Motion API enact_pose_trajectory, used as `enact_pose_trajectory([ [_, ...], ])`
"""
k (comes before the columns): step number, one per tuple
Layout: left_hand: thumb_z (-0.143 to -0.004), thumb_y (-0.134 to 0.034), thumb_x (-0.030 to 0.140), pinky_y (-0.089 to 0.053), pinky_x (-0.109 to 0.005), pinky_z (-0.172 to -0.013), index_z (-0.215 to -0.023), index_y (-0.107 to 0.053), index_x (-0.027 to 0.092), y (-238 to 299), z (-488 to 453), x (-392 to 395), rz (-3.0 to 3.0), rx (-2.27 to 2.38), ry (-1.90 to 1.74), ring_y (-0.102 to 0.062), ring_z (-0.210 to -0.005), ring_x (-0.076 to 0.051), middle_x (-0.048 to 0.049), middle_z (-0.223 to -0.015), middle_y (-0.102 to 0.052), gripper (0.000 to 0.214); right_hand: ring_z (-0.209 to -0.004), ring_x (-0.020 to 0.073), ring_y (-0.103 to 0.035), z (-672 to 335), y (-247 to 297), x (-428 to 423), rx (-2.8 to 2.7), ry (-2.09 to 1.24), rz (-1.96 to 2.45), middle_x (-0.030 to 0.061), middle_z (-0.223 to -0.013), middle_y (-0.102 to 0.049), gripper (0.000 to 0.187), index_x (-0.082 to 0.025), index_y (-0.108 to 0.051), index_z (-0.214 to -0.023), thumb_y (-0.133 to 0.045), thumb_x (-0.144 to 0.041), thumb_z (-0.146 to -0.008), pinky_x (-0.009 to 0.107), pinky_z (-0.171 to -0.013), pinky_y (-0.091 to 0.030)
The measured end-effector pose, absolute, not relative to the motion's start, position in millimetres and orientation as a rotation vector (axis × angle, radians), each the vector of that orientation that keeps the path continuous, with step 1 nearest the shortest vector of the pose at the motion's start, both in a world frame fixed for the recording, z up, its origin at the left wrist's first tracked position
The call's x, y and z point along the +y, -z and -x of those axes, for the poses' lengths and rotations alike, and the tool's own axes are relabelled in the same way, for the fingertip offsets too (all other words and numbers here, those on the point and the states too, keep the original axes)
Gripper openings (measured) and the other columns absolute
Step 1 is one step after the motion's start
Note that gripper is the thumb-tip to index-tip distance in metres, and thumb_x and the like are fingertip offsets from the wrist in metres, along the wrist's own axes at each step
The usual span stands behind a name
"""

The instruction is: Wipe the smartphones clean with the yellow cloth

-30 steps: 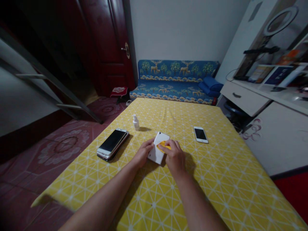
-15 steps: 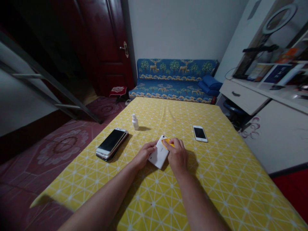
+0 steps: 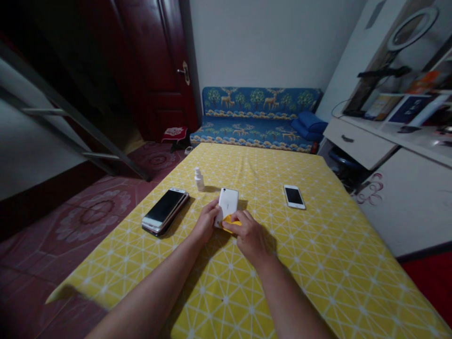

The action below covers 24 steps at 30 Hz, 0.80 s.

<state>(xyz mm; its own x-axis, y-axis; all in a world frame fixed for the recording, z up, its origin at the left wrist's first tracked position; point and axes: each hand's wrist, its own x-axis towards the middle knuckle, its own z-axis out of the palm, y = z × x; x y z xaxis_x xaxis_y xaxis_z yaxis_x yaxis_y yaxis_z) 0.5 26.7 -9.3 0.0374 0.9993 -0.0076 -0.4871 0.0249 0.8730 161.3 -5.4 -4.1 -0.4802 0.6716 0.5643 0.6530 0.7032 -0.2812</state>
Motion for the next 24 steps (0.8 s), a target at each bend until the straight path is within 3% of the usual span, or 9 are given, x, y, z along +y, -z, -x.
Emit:
enact_pose_trajectory([
  [6, -0.072, -0.066, 0.023, -0.043, -0.027, -0.076, -0.114, -0.071, 0.018, 7.7, -4.3, 18.6, -0.939, 0.744, -1.213, -0.061, -0.089, -0.022, -0.0099, -0.112, -0.07, 0.042, -0.093, 0.0172, -0.055, -170.5, 10.1, 3.6, -2.081, 0.037, 1.083, 0.0034, -0.093, -0.058, 0.049, -0.037, -0.07, -0.111, -0.046, -0.001, -0.088, 0.026, -0.073, -0.049],
  [11, -0.075, -0.065, 0.025, -0.039, -0.026, -0.069, -0.122, -0.067, 0.018, 8.6, -8.0, 12.4, -1.015, 0.712, -1.032, -0.058, -0.074, -0.018, -0.009, -0.1, -0.072, 0.048, -0.091, 0.0194, -0.054, -180.5, 12.6, 11.5, -1.913, 0.177, 1.214, 0.0049, -0.092, -0.057, 0.045, -0.033, -0.069, -0.114, -0.045, -0.005, -0.089, 0.03, -0.075, -0.048],
  [18, -0.072, -0.07, 0.028, -0.039, -0.025, -0.069, -0.119, -0.068, 0.016, 8.2, -15.7, 6.9, -0.978, 0.642, -0.898, -0.057, -0.071, -0.016, -0.0082, -0.09, -0.071, 0.048, -0.09, 0.0199, -0.052, -187.4, 9.6, 15.4, -1.82, 0.291, 1.315, 0.0055, -0.096, -0.056, 0.054, -0.034, -0.068, -0.116, -0.04, 0.0, -0.086, 0.03, -0.073, -0.045],
  [24, -0.079, -0.063, 0.058, -0.045, -0.028, -0.065, -0.111, -0.068, 0.013, 8.6, -18.5, 9.5, -0.731, 0.584, -0.914, -0.062, -0.072, -0.02, -0.0125, -0.09, -0.07, 0.056, -0.093, 0.0204, -0.053, -174.0, 7.6, 7.6, -1.957, 0.216, 1.221, 0.0054, -0.097, -0.057, 0.051, -0.035, -0.071, -0.11, -0.045, 0.002, -0.085, 0.031, -0.077, -0.047],
])
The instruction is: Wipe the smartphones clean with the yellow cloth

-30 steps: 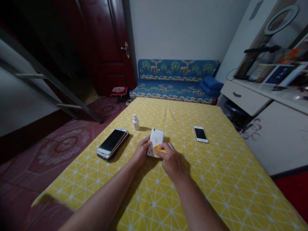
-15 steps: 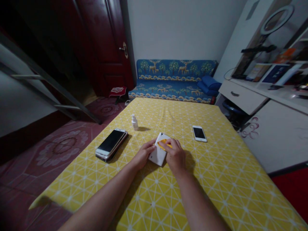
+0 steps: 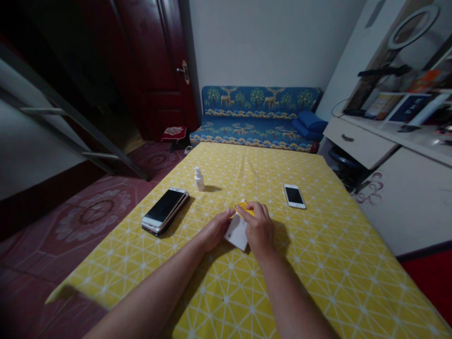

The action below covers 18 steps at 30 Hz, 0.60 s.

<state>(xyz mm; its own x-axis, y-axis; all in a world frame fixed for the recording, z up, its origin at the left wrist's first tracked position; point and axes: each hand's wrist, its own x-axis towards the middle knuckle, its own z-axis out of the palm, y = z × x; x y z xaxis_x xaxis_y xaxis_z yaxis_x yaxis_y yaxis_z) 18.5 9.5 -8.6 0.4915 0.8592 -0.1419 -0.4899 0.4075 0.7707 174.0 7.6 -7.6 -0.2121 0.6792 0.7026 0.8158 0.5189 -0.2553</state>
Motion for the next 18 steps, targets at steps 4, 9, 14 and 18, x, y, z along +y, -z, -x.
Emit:
enact_pose_trajectory([
  [4, -0.083, -0.051, 0.067, -0.05, -0.032, -0.069, -0.116, -0.065, 0.014, 3.8, -12.0, 14.0, -0.665, 0.497, -0.941, -0.066, -0.077, -0.023, -0.0141, -0.097, -0.07, 0.064, -0.094, 0.0201, -0.054, -162.4, 4.4, -0.5, -2.079, 0.101, 1.162, 0.0055, -0.097, -0.058, 0.049, -0.033, -0.072, -0.109, -0.047, 0.002, -0.085, 0.03, -0.076, -0.049],
  [9, -0.087, -0.046, 0.065, -0.051, -0.028, -0.064, -0.126, -0.059, 0.017, -2.9, -3.6, 18.0, -0.627, 0.497, -1.05, -0.067, -0.079, -0.021, -0.0124, -0.099, -0.07, 0.063, -0.094, 0.0196, -0.056, -156.0, -0.1, -6.4, -2.207, -0.006, 1.075, 0.0054, -0.098, -0.06, 0.057, -0.035, -0.072, -0.11, -0.046, 0.007, -0.082, 0.03, -0.077, -0.051],
  [14, -0.083, -0.063, 0.05, -0.049, -0.023, -0.06, -0.118, -0.062, 0.017, -2.8, -4.1, 19.6, -0.593, 0.574, -1.198, -0.064, -0.07, -0.016, -0.0076, -0.088, -0.071, 0.049, -0.091, 0.0189, -0.056, -156.0, -4.6, -8.5, -2.213, -0.048, 0.978, 0.0056, -0.095, -0.061, 0.054, -0.033, -0.074, -0.107, -0.047, 0.006, -0.082, 0.03, -0.077, -0.051],
  [18, -0.075, -0.072, 0.023, -0.05, -0.023, -0.065, -0.12, -0.062, 0.016, -0.9, -5.5, 21.2, -0.611, 0.624, -1.333, -0.065, -0.074, -0.015, -0.0066, -0.096, -0.072, 0.047, -0.091, 0.0183, -0.056, -161.0, -5.6, -7.8, -2.176, -0.057, 0.95, 0.0051, -0.091, -0.061, 0.046, -0.034, -0.075, -0.103, -0.048, 0.0, -0.087, 0.031, -0.076, -0.051],
])
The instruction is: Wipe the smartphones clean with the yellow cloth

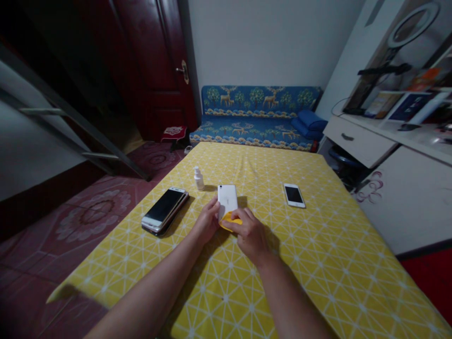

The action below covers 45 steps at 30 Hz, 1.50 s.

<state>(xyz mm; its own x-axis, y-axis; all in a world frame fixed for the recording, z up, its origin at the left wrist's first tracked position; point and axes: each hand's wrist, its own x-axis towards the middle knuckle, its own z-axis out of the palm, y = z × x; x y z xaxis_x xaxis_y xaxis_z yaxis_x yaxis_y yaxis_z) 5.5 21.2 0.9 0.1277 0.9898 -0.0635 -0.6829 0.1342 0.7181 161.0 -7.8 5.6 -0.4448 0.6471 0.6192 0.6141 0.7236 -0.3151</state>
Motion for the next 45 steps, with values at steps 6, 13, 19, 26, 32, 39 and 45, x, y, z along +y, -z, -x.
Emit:
enact_pose_trajectory([
  [6, -0.072, -0.068, 0.016, -0.052, -0.025, -0.06, -0.133, -0.053, 0.016, 0.8, -4.1, 24.1, -0.573, 0.737, -1.348, -0.066, -0.07, -0.016, -0.0079, -0.099, -0.072, 0.062, -0.094, 0.0183, -0.057, -173.6, 4.2, -0.1, -2.019, -0.129, 1.01, 0.005, -0.092, -0.063, 0.047, -0.035, -0.075, -0.1, -0.044, -0.001, -0.087, 0.033, -0.08, -0.051],
  [13, -0.07, -0.071, 0.019, -0.052, -0.022, -0.06, -0.132, -0.055, 0.014, -0.5, -3.0, 23.5, -0.609, 0.701, -1.335, -0.067, -0.074, -0.017, -0.0108, -0.108, -0.072, 0.064, -0.088, 0.0228, -0.068, -178.4, 18.9, 11.3, -1.245, -0.815, 1.317, 0.0088, -0.114, -0.069, 0.041, -0.021, -0.068, -0.118, -0.062, -0.032, -0.079, 0.031, -0.061, -0.056],
  [19, -0.071, -0.071, 0.02, -0.052, -0.023, -0.061, -0.133, -0.056, 0.015, 4.8, -3.8, 24.6, -0.65, 0.685, -1.305, -0.065, -0.074, -0.016, -0.0097, -0.108, -0.072, 0.064, -0.087, 0.0254, -0.071, -182.6, 22.5, 18.4, -1.007, -1.079, 1.303, 0.0107, -0.118, -0.07, 0.057, -0.02, -0.066, -0.118, -0.072, -0.045, -0.067, 0.032, -0.059, -0.058],
  [26, -0.069, -0.075, 0.024, -0.052, -0.024, -0.059, -0.135, -0.054, 0.018, 6.2, -5.6, 22.7, -0.65, 0.709, -1.285, -0.064, -0.07, -0.015, -0.0086, -0.107, -0.072, 0.07, -0.108, 0.0253, -0.064, -189.9, 33.4, 25.4, -1.383, -0.421, 1.416, 0.0091, -0.113, -0.07, 0.031, -0.024, -0.07, -0.107, -0.058, -0.036, -0.081, 0.046, -0.098, -0.049],
  [32, -0.072, -0.076, 0.026, -0.051, -0.025, -0.066, -0.141, -0.048, 0.023, 1.5, -10.1, 15.6, -0.678, 0.612, -1.268, -0.064, -0.073, -0.014, -0.0066, -0.104, -0.072, 0.075, -0.109, 0.0226, -0.06, -167.5, 7.1, 2.4, -1.677, -0.08, 1.153, 0.0101, -0.113, -0.064, 0.029, -0.023, -0.065, -0.117, -0.051, -0.028, -0.092, 0.04, -0.095, -0.051],
  [39, -0.076, -0.074, 0.023, -0.049, -0.029, -0.086, -0.143, -0.045, 0.03, -2.3, -15.8, 7.8, -0.7, 0.509, -1.272, -0.064, -0.104, -0.019, -0.0077, -0.126, -0.064, 0.073, -0.117, 0.0298, -0.056, -138.1, 1.4, -10.8, -1.9, 0.049, 1.228, 0.0116, -0.128, -0.059, 0.056, -0.025, -0.055, -0.133, -0.061, -0.011, -0.079, 0.049, -0.098, -0.05],
  [45, -0.075, -0.075, 0.022, -0.05, -0.027, -0.082, -0.141, -0.047, 0.036, -2.9, -13.5, 6.2, -0.728, 0.536, -1.253, -0.061, -0.108, -0.019, -0.0065, -0.135, -0.055, 0.073, -0.116, 0.0242, -0.062, -147.8, 6.4, -6.3, -1.826, 0.011, 1.129, 0.0123, -0.127, -0.064, 0.048, -0.022, -0.054, -0.136, -0.047, -0.01, -0.089, 0.04, -0.097, -0.052],
])
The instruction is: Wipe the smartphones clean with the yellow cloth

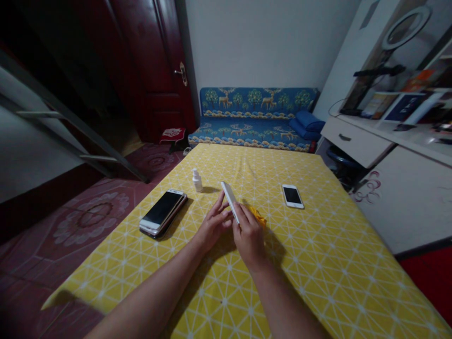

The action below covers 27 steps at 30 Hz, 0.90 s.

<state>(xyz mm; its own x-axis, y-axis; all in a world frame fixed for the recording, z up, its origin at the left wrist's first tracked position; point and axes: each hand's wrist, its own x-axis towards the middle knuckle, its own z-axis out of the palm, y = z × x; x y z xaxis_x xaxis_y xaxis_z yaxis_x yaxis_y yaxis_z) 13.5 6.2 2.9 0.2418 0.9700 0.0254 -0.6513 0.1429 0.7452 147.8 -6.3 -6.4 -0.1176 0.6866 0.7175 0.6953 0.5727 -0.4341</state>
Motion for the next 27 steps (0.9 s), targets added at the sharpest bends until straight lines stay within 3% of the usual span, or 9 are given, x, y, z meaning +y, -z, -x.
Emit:
enact_pose_trajectory([
  [3, -0.075, -0.075, 0.024, -0.052, -0.033, -0.085, -0.138, -0.051, 0.033, -5.3, -11.4, 7.0, -0.765, 0.53, -1.253, -0.061, -0.109, -0.022, -0.0085, -0.132, -0.057, 0.068, -0.112, 0.0234, -0.065, -151.9, 5.7, -6.7, -1.693, -0.148, 1.122, 0.0115, -0.123, -0.067, 0.038, -0.021, -0.061, -0.129, -0.05, -0.02, -0.092, 0.037, -0.094, -0.053],
  [6, -0.076, -0.073, 0.025, -0.053, -0.032, -0.079, -0.132, -0.057, 0.029, -7.3, -9.3, 9.3, -0.79, 0.567, -1.26, -0.061, -0.107, -0.022, -0.009, -0.128, -0.061, 0.058, -0.106, 0.0252, -0.067, -152.4, 3.5, -7.4, -1.45, -0.392, 1.202, 0.0108, -0.117, -0.07, 0.035, -0.019, -0.067, -0.12, -0.054, -0.033, -0.091, 0.037, -0.09, -0.055],
  [9, -0.076, -0.072, 0.027, -0.053, -0.029, -0.071, -0.127, -0.062, 0.026, -7.8, -7.5, 11.7, -0.777, 0.614, -1.287, -0.062, -0.102, -0.021, -0.0086, -0.128, -0.062, 0.052, -0.101, 0.0264, -0.068, -152.4, 2.5, -6.6, -1.235, -0.636, 1.253, 0.0122, -0.113, -0.072, 0.043, -0.015, -0.068, -0.117, -0.059, -0.043, -0.086, 0.036, -0.084, -0.056],
  [12, -0.074, -0.074, 0.029, -0.054, -0.028, -0.07, -0.123, -0.065, 0.025, -7.1, -6.8, 13.1, -0.762, 0.645, -1.316, -0.061, -0.104, -0.022, -0.0089, -0.129, -0.061, 0.049, -0.083, 0.0249, -0.07, -154.2, 4.6, -4.1, -1.147, -0.833, 1.283, 0.0108, -0.104, -0.074, 0.054, -0.014, -0.066, -0.121, -0.062, -0.049, -0.081, 0.034, -0.068, -0.057],
  [14, -0.075, -0.074, 0.029, -0.054, -0.029, -0.071, -0.121, -0.066, 0.025, -6.6, -7.1, 13.1, -0.762, 0.647, -1.315, -0.06, -0.107, -0.023, -0.0091, -0.131, -0.06, 0.047, -0.08, 0.0243, -0.07, -156.2, 7.0, -2.0, -1.133, -0.866, 1.297, 0.0103, -0.103, -0.074, 0.057, -0.014, -0.064, -0.124, -0.063, -0.051, -0.079, 0.033, -0.064, -0.057],
  [18, -0.074, -0.074, 0.026, -0.054, -0.028, -0.07, -0.12, -0.066, 0.025, -7.4, -8.7, 11.4, -0.753, 0.625, -1.291, -0.061, -0.105, -0.022, -0.0089, -0.133, -0.059, 0.047, -0.103, 0.0267, -0.067, -160.1, 10.1, 1.4, -1.181, -0.768, 1.292, 0.0111, -0.121, -0.068, 0.056, -0.018, -0.063, -0.125, -0.067, -0.046, -0.077, 0.036, -0.083, -0.056],
  [24, -0.077, -0.072, 0.029, -0.055, -0.033, -0.075, -0.123, -0.065, 0.026, -8.1, -7.0, 9.6, -0.797, 0.562, -1.218, -0.063, -0.104, -0.024, -0.0107, -0.143, -0.051, 0.046, -0.092, 0.0251, -0.07, -175.6, 14.5, 10.0, -0.918, -1.073, 1.158, 0.0084, -0.115, -0.071, 0.045, -0.022, -0.069, -0.115, -0.066, -0.042, -0.075, 0.033, -0.068, -0.057],
  [27, -0.081, -0.068, 0.031, -0.055, -0.033, -0.076, -0.125, -0.064, 0.024, -4.4, -5.1, 11.1, -0.827, 0.569, -1.2, -0.063, -0.106, -0.025, -0.0123, -0.144, -0.049, 0.045, -0.089, 0.0233, -0.07, -205.0, 19.8, 24.7, -0.714, -0.97, 1.119, 0.0102, -0.11, -0.072, 0.048, -0.018, -0.07, -0.11, -0.073, -0.036, -0.066, 0.031, -0.066, -0.056],
])
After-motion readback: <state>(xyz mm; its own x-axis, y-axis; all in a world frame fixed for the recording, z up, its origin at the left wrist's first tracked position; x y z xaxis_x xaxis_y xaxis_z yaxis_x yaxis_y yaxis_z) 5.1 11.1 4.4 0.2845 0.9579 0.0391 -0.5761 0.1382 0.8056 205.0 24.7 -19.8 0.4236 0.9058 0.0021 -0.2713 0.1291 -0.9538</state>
